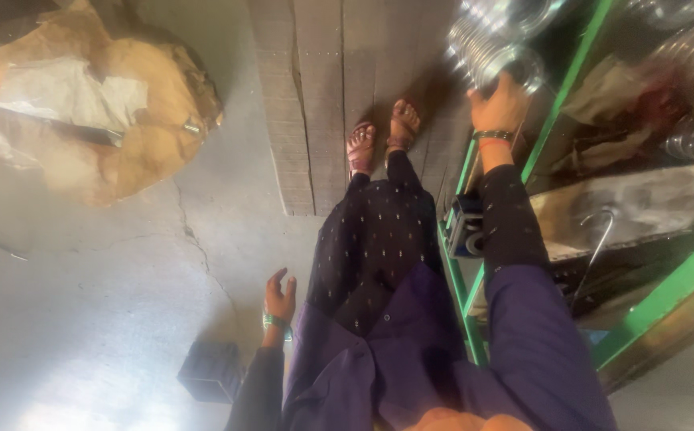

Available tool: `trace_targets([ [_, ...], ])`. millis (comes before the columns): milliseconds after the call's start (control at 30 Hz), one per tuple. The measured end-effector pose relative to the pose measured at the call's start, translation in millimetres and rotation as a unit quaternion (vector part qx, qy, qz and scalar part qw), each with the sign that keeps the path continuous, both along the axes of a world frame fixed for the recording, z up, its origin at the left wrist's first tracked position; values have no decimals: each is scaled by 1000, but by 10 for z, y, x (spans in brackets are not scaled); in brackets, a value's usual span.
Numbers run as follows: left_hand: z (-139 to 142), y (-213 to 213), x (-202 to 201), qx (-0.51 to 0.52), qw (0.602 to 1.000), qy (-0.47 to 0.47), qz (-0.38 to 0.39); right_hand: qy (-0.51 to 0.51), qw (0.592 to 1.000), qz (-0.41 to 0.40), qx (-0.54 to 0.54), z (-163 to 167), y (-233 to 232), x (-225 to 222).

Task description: The person operates a lathe machine, adjusting a component inside it, then carries machined metal rings to a table and stacks them with other finished rings. They return to the machine, adjust the workpiece again, and finally wipe their hands with a pink cloth.

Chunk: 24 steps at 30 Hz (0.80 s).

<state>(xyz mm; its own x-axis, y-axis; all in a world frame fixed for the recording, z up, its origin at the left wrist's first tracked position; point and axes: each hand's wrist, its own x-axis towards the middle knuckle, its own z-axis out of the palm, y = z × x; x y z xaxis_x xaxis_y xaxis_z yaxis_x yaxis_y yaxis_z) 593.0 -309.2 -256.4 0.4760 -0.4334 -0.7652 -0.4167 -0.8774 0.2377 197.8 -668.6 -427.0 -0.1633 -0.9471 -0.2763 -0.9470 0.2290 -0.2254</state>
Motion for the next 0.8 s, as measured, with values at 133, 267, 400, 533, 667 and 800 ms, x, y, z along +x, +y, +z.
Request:
trace_targets([
  [133, 2, -7, -30, -14, 999, -14, -30, -9, 1000, -6, -2, 17, 76, -17],
  [267, 18, -31, -64, -25, 1000, -7, -14, 49, 999, 16, -2, 67, 160, 12],
  [400, 24, -67, -73, -35, 998, -17, -49, 80, 997, 20, 10, 128, 221, 42],
  [533, 14, -92, -84, -56, 997, -7, -52, 69, 997, 24, 19, 188, 238, 24],
  [667, 23, -121, -99, -66, 998, 17, 5, 43, 998, -8, 42, 290, 295, 38],
  [800, 102, -261, -94, -87, 995, 50, -22, 62, 997, 20, -47, 485, 423, 151],
])
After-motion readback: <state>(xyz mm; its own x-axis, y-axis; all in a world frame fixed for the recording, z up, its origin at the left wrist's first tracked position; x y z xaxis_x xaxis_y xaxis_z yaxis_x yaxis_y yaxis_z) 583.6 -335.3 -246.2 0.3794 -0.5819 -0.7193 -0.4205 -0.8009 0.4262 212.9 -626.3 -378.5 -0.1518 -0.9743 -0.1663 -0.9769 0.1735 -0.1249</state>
